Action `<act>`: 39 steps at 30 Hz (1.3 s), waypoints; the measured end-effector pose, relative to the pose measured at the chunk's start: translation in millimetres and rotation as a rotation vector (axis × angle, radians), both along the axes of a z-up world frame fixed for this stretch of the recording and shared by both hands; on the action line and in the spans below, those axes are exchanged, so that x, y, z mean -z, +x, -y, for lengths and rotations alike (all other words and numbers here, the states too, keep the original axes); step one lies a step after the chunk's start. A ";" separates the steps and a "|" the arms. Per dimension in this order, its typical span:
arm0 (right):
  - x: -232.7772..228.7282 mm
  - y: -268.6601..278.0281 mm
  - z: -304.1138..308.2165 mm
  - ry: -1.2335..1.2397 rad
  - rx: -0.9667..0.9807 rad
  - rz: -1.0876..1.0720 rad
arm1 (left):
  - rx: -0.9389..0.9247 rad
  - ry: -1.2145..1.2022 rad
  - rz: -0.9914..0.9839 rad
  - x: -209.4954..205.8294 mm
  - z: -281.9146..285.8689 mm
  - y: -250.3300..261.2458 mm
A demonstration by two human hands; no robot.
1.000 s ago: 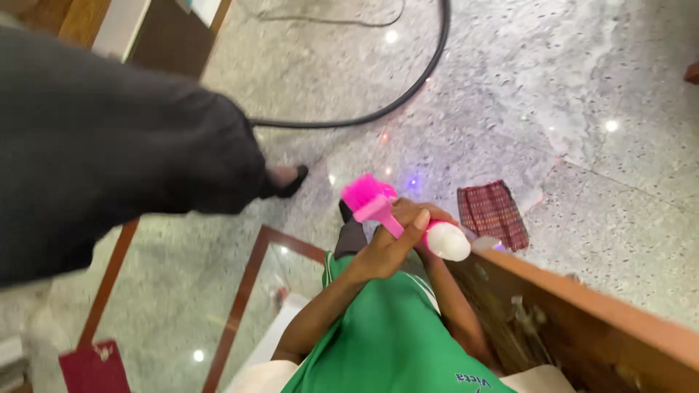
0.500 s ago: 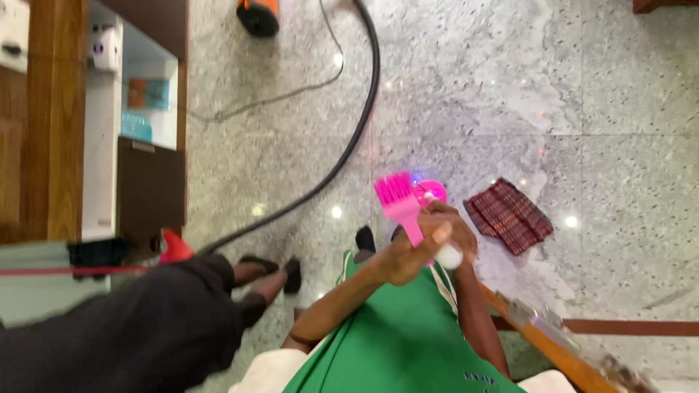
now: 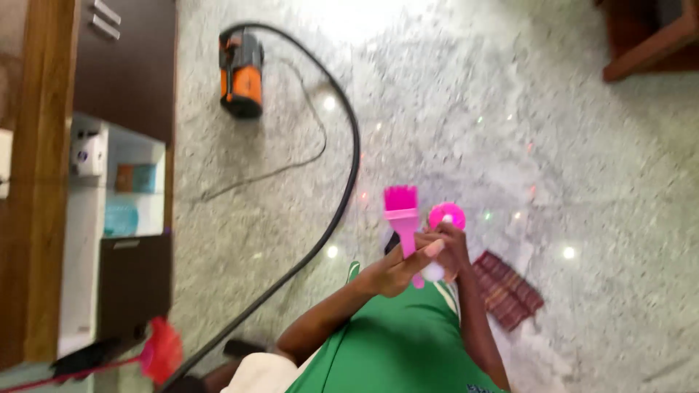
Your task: The recorder is cleaning a tiled floor and marble stairs using a pink mop and a pink scrubbing brush.
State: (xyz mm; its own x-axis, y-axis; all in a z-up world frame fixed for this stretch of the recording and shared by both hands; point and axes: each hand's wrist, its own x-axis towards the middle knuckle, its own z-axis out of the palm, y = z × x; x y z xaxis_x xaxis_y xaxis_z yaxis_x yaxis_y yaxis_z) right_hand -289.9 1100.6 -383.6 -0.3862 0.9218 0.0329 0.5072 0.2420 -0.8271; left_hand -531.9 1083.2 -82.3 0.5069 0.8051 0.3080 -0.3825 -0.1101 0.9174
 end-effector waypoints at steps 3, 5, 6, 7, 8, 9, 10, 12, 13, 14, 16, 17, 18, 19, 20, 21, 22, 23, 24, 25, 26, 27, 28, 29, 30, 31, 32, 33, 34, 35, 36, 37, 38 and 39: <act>36.0 15.5 -67.8 -0.083 0.057 -0.137 | -0.040 -0.110 0.040 6.1 -70.8 2.5; 47.9 12.0 -104.6 -0.168 0.060 -0.179 | -0.086 -0.145 0.087 9.3 -106.6 -2.0; 49.8 9.9 -124.9 -0.205 0.059 -0.199 | -0.111 -0.156 0.113 9.6 -125.9 -3.5; 50.9 1.0 -151.9 -0.271 0.095 -0.194 | -0.123 -0.137 0.115 8.8 -148.6 -10.2; 49.9 -9.1 -174.9 -0.337 0.131 -0.189 | -0.135 -0.118 0.117 6.5 -167.9 -16.8; 46.3 -14.6 -188.8 -0.423 0.168 -0.178 | -0.150 -0.120 0.123 4.5 -183.2 -21.2; 41.9 -19.7 -209.6 -0.381 0.135 -0.131 | -0.167 -0.094 0.102 4.2 -203.4 -27.0; 31.4 -36.6 -266.8 -0.282 0.075 -0.045 | -0.191 -0.029 0.058 7.5 -255.2 -42.2; 25.0 -46.9 -296.7 -0.263 0.067 -0.011 | -0.185 -0.028 0.062 10.3 -284.4 -49.7; 18.6 -57.3 -330.4 -0.243 0.060 0.023 | -0.178 -0.028 0.067 13.2 -315.9 -58.1; 2.0 -77.4 -365.9 -0.267 0.048 0.061 | -0.170 -0.052 0.048 10.1 -360.5 -74.6; -4.0 -85.5 -396.1 -0.268 0.044 0.058 | -0.170 -0.034 0.022 6.9 -386.1 -79.7; -8.5 -93.4 -425.4 -0.269 0.039 0.055 | -0.169 -0.014 -0.004 4.0 -412.5 -85.6; -10.0 -103.9 -451.0 -0.326 0.077 0.035 | -0.165 0.005 0.008 3.1 -438.7 -95.0; -8.9 -116.3 -477.3 -0.383 0.115 0.014 | -0.162 0.025 0.020 3.6 -466.2 -106.1; -8.4 -124.3 -495.0 -0.448 0.153 -0.007 | -0.159 0.037 0.029 2.5 -486.5 -113.1; -8.7 -127.9 -510.0 -0.387 0.137 0.012 | -0.155 0.027 0.018 0.4 -502.3 -117.0; -5.7 -137.0 -537.5 -0.309 0.118 0.020 | -0.155 0.035 0.000 0.2 -524.0 -124.3; -2.2 -146.4 -566.0 -0.231 0.099 0.028 | -0.154 0.043 -0.019 1.1 -547.3 -131.7; 1.5 -155.0 -592.1 -0.236 0.123 -0.015 | -0.155 0.048 -0.044 2.7 -569.6 -137.3; 5.9 -163.8 -618.7 -0.241 0.147 -0.059 | -0.155 0.052 -0.068 5.8 -592.0 -142.0; 9.8 -168.6 -639.8 -0.259 0.164 -0.095 | -0.165 0.044 -0.089 10.3 -610.7 -143.8; 13.1 -172.3 -660.8 -0.243 0.158 -0.070 | -0.190 0.030 -0.085 15.7 -629.3 -144.5; 17.0 -179.1 -691.1 -0.212 0.156 -0.053 | -0.210 0.031 -0.084 22.8 -653.7 -146.7; 20.2 -187.3 -721.6 -0.181 0.154 -0.035 | -0.231 0.032 -0.083 29.6 -679.6 -149.2; 21.1 -192.6 -753.9 -0.190 0.138 -0.034 | -0.255 0.031 -0.087 35.3 -707.7 -150.1; 21.7 -197.0 -788.5 -0.199 0.122 -0.033 | -0.279 0.030 -0.090 40.5 -737.4 -151.5; 22.5 -199.5 -813.8 -0.224 0.112 -0.023 | -0.297 0.012 -0.087 44.7 -762.3 -153.3; 24.1 -204.0 -839.0 -0.250 0.104 -0.035 | -0.334 0.032 -0.089 47.4 -786.6 -156.4; 24.4 -209.6 -864.9 -0.269 0.098 -0.052 | -0.368 0.058 -0.094 47.0 -810.9 -159.4; 24.0 -214.2 -888.9 -0.289 0.092 -0.068 | -0.403 0.085 -0.099 45.1 -834.3 -161.0; 25.9 -221.7 -919.8 -0.261 0.072 -0.092 | -0.442 0.074 -0.054 45.5 -862.6 -163.6; 26.4 -229.2 -946.7 -0.233 0.052 -0.116 | -0.481 0.064 -0.008 44.8 -888.1 -165.5; 23.6 -236.4 -961.6 -0.222 0.038 -0.139 | -0.514 0.036 0.035 41.5 -906.2 -168.4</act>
State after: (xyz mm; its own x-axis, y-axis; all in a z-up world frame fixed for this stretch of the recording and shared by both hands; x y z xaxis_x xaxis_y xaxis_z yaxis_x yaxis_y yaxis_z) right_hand -526.2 2062.2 -407.3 -0.3574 0.9260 -0.1213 0.3906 0.0302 -0.9201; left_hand -700.3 1989.4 -123.8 0.0369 0.9361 0.3497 -0.3011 -0.3233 0.8971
